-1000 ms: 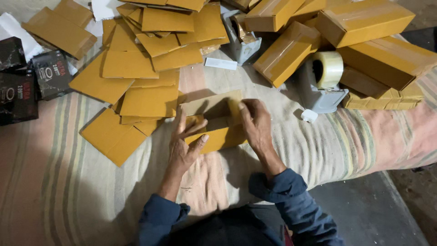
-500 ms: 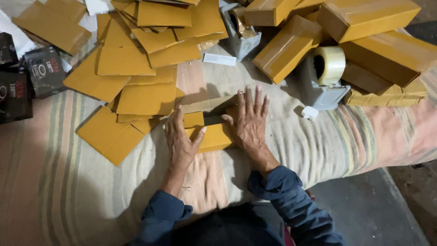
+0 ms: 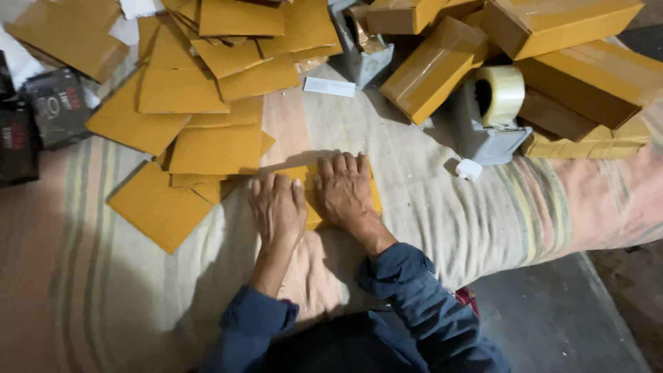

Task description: The person folds flat cardboard boxes into open boxes one at a time, pressing the sides and flaps to set the creases, and places each finished box onto the pile on the padded work surface.

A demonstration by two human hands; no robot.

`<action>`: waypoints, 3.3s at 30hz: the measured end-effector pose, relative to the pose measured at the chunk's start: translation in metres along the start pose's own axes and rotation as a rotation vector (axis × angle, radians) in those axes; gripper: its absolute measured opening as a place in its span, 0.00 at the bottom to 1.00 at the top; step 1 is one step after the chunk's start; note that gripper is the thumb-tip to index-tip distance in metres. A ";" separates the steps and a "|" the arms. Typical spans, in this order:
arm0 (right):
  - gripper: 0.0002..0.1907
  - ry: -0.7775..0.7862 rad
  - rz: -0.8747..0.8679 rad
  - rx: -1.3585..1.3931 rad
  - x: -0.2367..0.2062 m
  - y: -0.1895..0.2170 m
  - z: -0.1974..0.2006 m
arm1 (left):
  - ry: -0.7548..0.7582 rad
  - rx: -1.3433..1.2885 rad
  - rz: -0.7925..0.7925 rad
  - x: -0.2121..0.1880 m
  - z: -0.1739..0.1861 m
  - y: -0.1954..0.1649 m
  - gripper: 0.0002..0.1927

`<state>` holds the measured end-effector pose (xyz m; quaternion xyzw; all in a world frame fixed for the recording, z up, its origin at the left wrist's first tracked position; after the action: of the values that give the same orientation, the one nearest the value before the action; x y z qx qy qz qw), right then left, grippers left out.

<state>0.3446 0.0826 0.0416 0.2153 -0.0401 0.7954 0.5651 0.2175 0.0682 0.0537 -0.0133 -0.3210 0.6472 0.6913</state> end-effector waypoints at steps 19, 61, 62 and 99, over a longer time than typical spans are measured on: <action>0.16 -0.019 0.105 -0.126 0.016 -0.024 -0.031 | 0.236 0.201 0.012 0.027 -0.080 -0.011 0.16; 0.11 -0.119 0.278 0.038 0.026 -0.016 -0.019 | 0.251 -0.022 -0.169 0.039 -0.077 -0.005 0.16; 0.12 -0.094 0.198 -0.022 0.026 -0.023 -0.022 | 0.288 0.044 -0.145 0.039 -0.082 -0.003 0.16; 0.12 -0.017 0.316 -0.163 0.032 -0.014 -0.030 | 0.195 -0.108 -0.218 0.046 -0.059 -0.010 0.19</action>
<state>0.3401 0.1248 0.0245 0.1668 -0.1425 0.8665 0.4484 0.2518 0.1315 0.0309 -0.0786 -0.2863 0.5458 0.7835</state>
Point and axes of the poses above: each hand's wrist, its own x-axis towards the middle knuckle, its own z-axis out of the back of the hand, y = z × x, the point moved 10 cm from there along x, towards the middle knuckle, and after that the axes turned 8 degrees about z, right-handed, at the moved point
